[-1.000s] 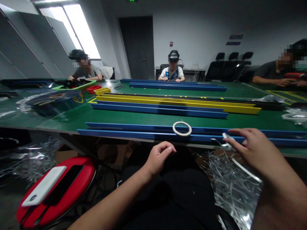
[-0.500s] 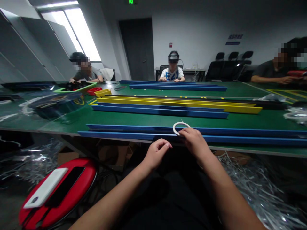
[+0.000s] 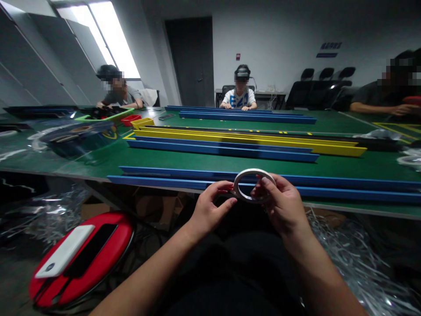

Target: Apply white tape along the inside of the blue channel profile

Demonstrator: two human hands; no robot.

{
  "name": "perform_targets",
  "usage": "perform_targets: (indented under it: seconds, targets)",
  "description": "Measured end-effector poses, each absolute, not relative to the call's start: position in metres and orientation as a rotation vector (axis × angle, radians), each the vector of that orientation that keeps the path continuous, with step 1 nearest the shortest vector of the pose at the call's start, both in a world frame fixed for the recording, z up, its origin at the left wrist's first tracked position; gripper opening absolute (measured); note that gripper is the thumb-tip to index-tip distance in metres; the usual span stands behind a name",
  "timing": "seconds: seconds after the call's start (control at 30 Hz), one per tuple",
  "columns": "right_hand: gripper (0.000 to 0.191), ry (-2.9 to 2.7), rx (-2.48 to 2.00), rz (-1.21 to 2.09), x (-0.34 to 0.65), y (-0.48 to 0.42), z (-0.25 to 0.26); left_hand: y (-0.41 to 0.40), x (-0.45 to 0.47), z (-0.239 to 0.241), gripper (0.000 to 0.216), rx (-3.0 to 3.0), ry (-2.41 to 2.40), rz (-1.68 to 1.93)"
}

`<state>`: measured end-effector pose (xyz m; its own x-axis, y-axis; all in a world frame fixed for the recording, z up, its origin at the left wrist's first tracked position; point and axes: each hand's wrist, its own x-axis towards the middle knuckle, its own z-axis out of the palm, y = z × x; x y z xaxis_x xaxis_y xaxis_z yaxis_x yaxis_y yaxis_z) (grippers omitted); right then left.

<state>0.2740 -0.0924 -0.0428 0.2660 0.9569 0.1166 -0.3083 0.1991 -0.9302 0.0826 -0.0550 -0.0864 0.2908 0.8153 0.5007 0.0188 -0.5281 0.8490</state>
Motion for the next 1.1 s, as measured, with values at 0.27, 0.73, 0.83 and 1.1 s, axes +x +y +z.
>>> perform_targets:
  seconds: [0.27,0.73,0.83,1.1]
  targets:
    - [0.027,-0.487,-0.842,1.220,0.266,-0.092,-0.041,-0.058,0.084,-0.090,0.022,1.779,0.775,1.393]
    - [0.038,-1.050,-1.004,1.176,0.272,-0.083,-0.061,-0.036,0.034,-0.075,0.019,1.611,1.176,1.383]
    - [0.035,-1.538,-1.310,0.861,0.283,-0.078,-0.057,-0.023,0.013,-0.068,0.026,1.558,1.189,1.384]
    - [0.026,-2.182,-1.363,-0.081,0.275,-0.047,-0.013,0.010,-0.033,-0.042,0.031,1.640,1.186,1.193]
